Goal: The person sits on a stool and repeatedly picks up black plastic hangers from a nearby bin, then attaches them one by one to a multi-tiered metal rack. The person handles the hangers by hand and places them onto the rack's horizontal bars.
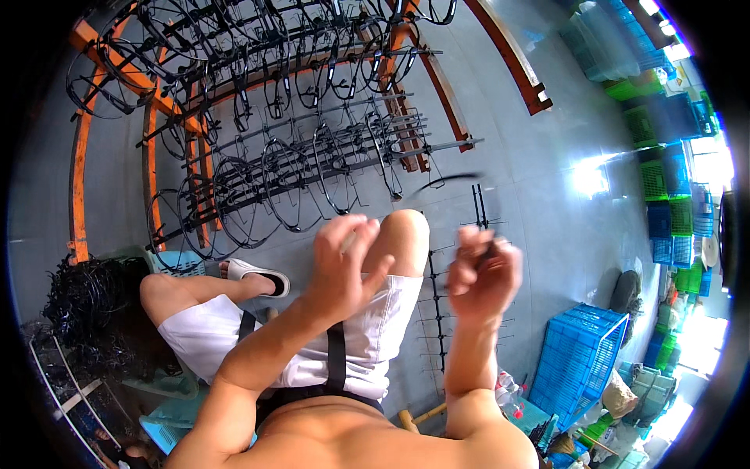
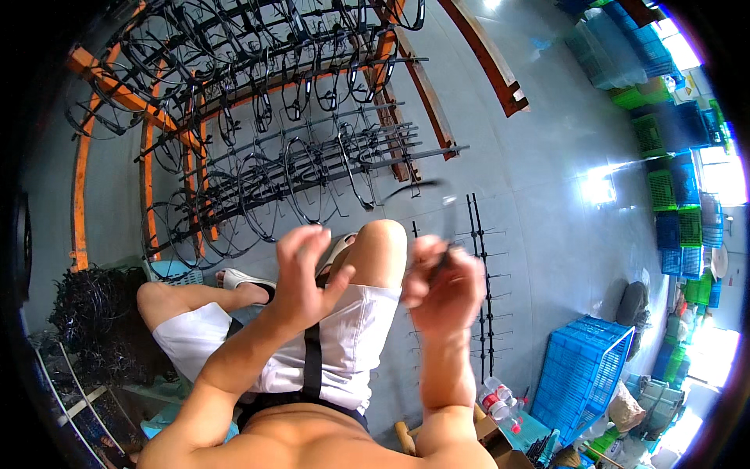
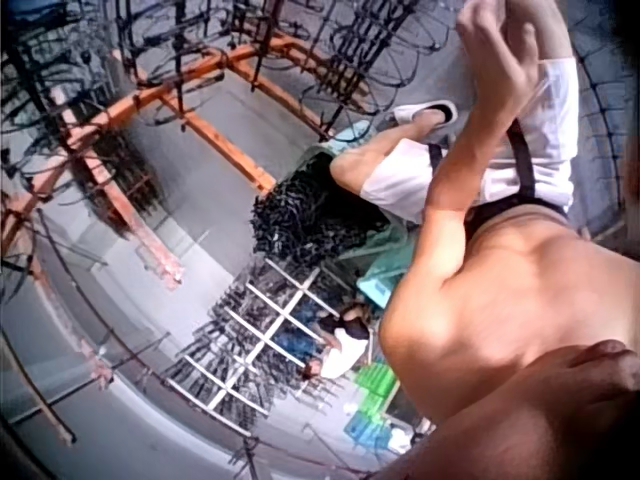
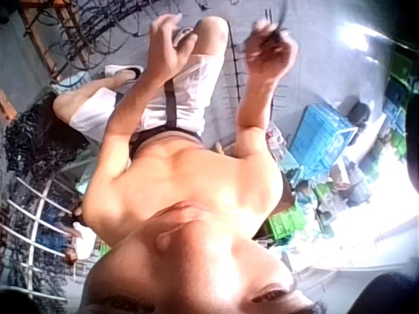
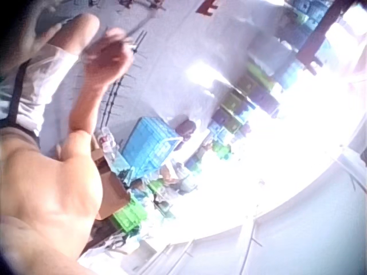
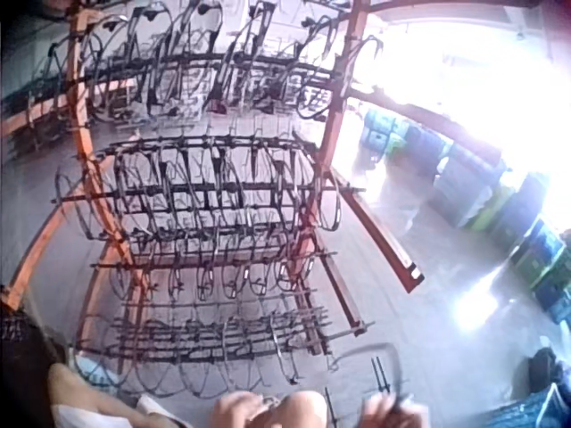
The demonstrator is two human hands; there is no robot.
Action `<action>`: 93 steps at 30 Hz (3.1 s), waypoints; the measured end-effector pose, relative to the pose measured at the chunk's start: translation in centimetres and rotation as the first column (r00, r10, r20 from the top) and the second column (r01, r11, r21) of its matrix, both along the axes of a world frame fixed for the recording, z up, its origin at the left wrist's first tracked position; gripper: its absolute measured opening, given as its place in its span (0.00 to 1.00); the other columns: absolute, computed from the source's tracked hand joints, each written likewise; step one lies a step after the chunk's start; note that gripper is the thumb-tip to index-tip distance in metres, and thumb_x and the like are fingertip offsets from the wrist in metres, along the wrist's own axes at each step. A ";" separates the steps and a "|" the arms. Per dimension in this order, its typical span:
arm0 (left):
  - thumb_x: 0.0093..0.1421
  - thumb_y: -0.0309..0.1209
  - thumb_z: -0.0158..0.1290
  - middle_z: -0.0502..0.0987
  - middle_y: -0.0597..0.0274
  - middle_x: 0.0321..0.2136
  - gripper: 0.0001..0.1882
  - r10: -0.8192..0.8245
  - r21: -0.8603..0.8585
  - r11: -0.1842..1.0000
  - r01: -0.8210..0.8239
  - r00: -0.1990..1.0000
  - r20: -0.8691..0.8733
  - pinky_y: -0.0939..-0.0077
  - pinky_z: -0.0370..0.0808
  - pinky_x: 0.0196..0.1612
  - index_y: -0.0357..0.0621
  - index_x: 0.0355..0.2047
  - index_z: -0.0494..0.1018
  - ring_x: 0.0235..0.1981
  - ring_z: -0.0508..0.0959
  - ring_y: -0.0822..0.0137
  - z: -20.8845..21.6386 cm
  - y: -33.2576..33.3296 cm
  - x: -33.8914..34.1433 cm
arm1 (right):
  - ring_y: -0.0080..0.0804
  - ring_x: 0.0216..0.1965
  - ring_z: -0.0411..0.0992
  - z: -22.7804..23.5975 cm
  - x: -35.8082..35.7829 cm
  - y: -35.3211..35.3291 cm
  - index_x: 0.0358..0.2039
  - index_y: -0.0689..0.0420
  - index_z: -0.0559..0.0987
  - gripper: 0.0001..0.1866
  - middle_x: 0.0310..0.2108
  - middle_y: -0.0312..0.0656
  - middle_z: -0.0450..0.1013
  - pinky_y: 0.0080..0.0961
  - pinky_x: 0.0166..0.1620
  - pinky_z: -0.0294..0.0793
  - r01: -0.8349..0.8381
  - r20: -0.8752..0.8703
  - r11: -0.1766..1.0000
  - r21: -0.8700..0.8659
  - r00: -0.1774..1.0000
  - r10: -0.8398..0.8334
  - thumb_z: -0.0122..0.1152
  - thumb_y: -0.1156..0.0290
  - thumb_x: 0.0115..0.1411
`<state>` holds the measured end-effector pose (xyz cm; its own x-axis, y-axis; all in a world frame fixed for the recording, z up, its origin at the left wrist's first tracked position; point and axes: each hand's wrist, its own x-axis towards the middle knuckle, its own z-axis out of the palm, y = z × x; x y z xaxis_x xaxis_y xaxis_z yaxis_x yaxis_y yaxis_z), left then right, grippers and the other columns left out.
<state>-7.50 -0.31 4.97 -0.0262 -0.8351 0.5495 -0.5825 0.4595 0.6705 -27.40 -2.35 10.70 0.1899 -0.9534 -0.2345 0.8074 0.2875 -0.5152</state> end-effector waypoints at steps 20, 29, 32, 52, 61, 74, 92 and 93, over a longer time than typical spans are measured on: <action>0.54 0.32 0.59 0.76 0.53 0.20 0.12 0.320 0.535 0.827 -0.172 0.927 -0.197 0.70 0.71 0.25 0.34 0.24 0.75 0.18 0.75 0.60 -4.4 -7.8 -6.0 | 0.21 0.16 0.66 -5.1 1.4 -15.4 0.32 0.56 0.71 0.10 0.21 0.36 0.71 0.18 0.18 0.62 -0.297 -0.493 0.954 0.052 0.823 0.283 0.54 0.63 0.65; 0.56 0.32 0.58 0.77 0.51 0.21 0.12 0.261 0.517 0.848 -0.120 0.943 -0.208 0.70 0.73 0.26 0.32 0.26 0.75 0.21 0.77 0.59 -5.0 -7.6 -6.4 | 0.22 0.19 0.68 -8.3 1.4 -17.8 0.31 0.58 0.71 0.12 0.23 0.38 0.72 0.20 0.22 0.67 -0.313 -0.646 0.942 0.125 0.695 0.317 0.54 0.62 0.64; 0.56 0.32 0.58 0.75 0.53 0.21 0.11 0.290 0.528 0.841 -0.116 0.921 -0.260 0.67 0.72 0.28 0.34 0.24 0.75 0.21 0.75 0.56 -5.0 -7.6 -6.5 | 0.22 0.18 0.67 -8.6 1.4 -18.0 0.31 0.59 0.70 0.12 0.22 0.38 0.72 0.20 0.21 0.66 -0.333 -0.651 0.940 0.079 0.696 0.301 0.54 0.62 0.64; 0.63 0.33 0.50 0.74 0.46 0.25 0.13 0.281 0.431 0.885 -0.177 0.940 -0.192 0.60 0.69 0.31 0.33 0.29 0.69 0.27 0.74 0.48 -5.7 -8.4 -6.8 | 0.22 0.23 0.70 -6.8 1.8 -12.9 0.43 0.65 0.69 0.14 0.24 0.38 0.72 0.18 0.27 0.71 -0.221 -0.810 0.975 0.025 0.567 0.150 0.54 0.67 0.63; 0.63 0.36 0.49 0.74 0.47 0.27 0.15 0.225 0.455 0.882 -0.122 0.957 -0.181 0.61 0.70 0.32 0.33 0.29 0.69 0.28 0.74 0.49 -5.8 -7.5 -6.9 | 0.39 0.31 0.77 -8.8 2.6 -7.2 0.61 0.60 0.58 0.30 0.33 0.46 0.77 0.30 0.36 0.76 -0.116 -0.952 0.957 -0.265 0.187 -0.241 0.55 0.71 0.61; 0.64 0.34 0.49 0.74 0.50 0.24 0.13 0.213 0.407 0.903 -0.139 0.967 -0.142 0.66 0.70 0.28 0.33 0.30 0.69 0.23 0.73 0.57 -7.1 -7.9 -6.4 | 0.22 0.35 0.73 -13.4 3.9 -5.5 0.41 0.58 0.62 0.21 0.32 0.40 0.77 0.17 0.40 0.70 0.388 -0.682 0.916 -0.097 0.645 -0.345 0.67 0.74 0.54; 0.64 0.34 0.48 0.73 0.47 0.27 0.13 0.206 0.512 0.854 -0.091 0.963 -0.172 0.61 0.70 0.33 0.34 0.30 0.68 0.28 0.73 0.50 -5.9 -7.9 -5.9 | 0.21 0.31 0.73 -11.3 1.3 -8.8 0.47 0.59 0.64 0.29 0.29 0.37 0.77 0.18 0.37 0.72 0.295 -0.858 0.941 -0.165 0.427 -0.284 0.72 0.68 0.50; 0.64 0.33 0.48 0.73 0.47 0.27 0.13 0.211 0.520 0.850 -0.088 0.961 -0.181 0.61 0.70 0.33 0.34 0.30 0.68 0.28 0.73 0.50 -5.8 -7.9 -5.9 | 0.21 0.31 0.73 -10.8 1.4 -8.9 0.48 0.59 0.64 0.30 0.29 0.37 0.77 0.18 0.37 0.72 0.289 -0.880 0.946 -0.145 0.400 -0.257 0.72 0.67 0.50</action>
<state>-13.44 -8.19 -0.81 0.1936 -0.9806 0.0293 -0.4233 -0.0566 0.9042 -26.02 -11.24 -0.14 -0.4037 -0.9049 -0.1349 -0.0424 0.1658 -0.9852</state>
